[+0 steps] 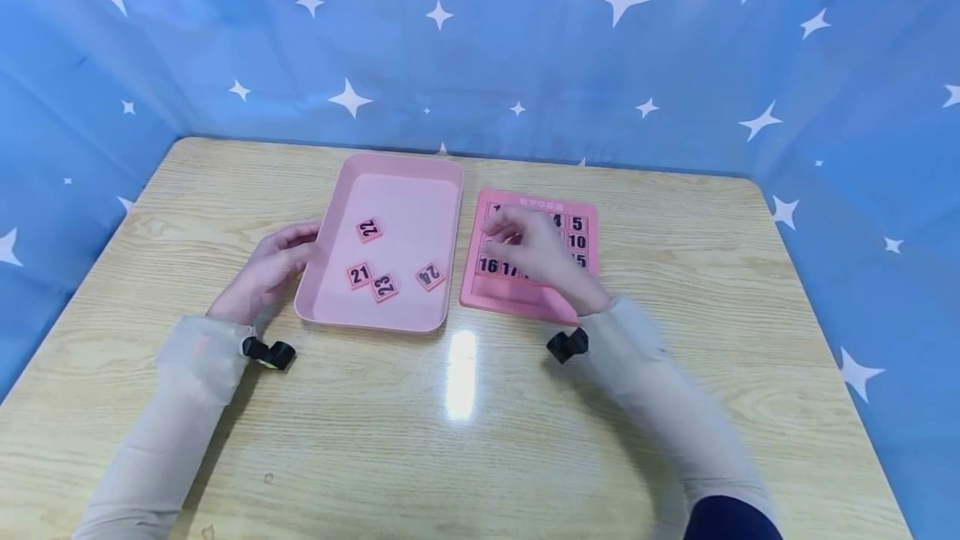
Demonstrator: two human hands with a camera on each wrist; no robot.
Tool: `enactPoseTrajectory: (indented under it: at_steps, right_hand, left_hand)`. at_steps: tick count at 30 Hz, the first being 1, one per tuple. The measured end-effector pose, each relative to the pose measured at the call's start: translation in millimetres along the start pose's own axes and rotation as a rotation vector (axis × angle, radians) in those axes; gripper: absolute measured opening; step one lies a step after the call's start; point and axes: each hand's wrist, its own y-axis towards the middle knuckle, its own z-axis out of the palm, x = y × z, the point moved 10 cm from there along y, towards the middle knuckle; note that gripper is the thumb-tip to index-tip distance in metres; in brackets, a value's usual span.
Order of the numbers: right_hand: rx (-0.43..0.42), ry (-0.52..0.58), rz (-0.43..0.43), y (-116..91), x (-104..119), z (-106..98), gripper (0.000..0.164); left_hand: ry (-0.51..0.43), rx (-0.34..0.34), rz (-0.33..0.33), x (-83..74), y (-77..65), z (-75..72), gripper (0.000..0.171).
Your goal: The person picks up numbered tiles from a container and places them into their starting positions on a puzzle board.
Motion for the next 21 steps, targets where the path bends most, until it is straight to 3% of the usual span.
enactPoseTrajectory:
  at_steps: [13, 21]
  right_hand:
    - [0.179, 0.169, -0.018, 25.8, 37.2, 93.5, 0.031]
    - [0.206, 0.199, 0.024, 36.5, 49.7, 145.9, 0.038]
  left_hand:
    - [0.004, -0.008, 0.002, -2.1, 0.2, -0.4, 0.05]
    - [-0.012, -0.012, -0.004, -1.7, -0.2, -0.5, 0.051]
